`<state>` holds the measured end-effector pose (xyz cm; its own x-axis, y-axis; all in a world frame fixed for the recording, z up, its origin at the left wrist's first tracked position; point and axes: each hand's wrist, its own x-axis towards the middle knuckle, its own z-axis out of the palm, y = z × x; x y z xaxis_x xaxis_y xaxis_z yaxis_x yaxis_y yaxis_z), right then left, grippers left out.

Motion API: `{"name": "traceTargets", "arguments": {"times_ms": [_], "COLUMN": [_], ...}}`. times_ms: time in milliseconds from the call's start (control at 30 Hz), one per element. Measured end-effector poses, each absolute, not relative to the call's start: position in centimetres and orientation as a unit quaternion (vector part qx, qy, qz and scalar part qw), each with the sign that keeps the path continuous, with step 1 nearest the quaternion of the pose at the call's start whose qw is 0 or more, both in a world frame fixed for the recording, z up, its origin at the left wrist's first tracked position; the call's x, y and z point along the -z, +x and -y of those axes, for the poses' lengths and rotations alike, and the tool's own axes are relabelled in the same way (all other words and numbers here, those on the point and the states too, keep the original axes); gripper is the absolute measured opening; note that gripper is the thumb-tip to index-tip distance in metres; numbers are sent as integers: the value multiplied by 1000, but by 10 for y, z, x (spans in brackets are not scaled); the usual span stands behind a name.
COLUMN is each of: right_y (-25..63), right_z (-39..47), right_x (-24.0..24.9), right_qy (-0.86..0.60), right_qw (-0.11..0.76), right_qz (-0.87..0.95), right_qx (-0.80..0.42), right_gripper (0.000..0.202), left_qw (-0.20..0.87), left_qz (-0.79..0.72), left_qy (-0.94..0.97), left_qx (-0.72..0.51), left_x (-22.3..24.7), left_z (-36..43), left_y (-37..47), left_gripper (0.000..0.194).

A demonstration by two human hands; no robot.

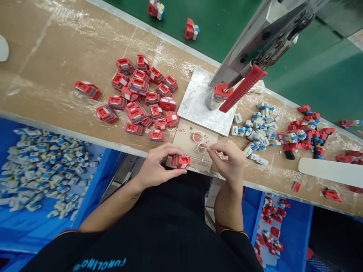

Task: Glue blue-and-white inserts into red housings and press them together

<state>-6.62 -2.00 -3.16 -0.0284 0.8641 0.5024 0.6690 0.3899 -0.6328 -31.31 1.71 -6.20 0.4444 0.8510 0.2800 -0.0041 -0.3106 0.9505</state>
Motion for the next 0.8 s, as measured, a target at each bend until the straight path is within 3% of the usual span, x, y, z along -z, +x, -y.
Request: {"name": "traceTargets", "arguments": {"times_ms": [133,800], "right_y": [-82,-96], "right_z": [31,29], "right_x": [11,10], "right_qy": [-499,-468], "right_qw": [565,541], "right_qz": [642,681], "right_qx": [-139,-160], "right_gripper": [13,18], "left_qw": [479,453], "left_qz": [-299,-287], "left_qy": [705,734], "left_qx": [-428,-417], "left_x": [61,56], "left_z": [-19,-19], "left_y": [-312,-313], "left_gripper": [33,32]}}
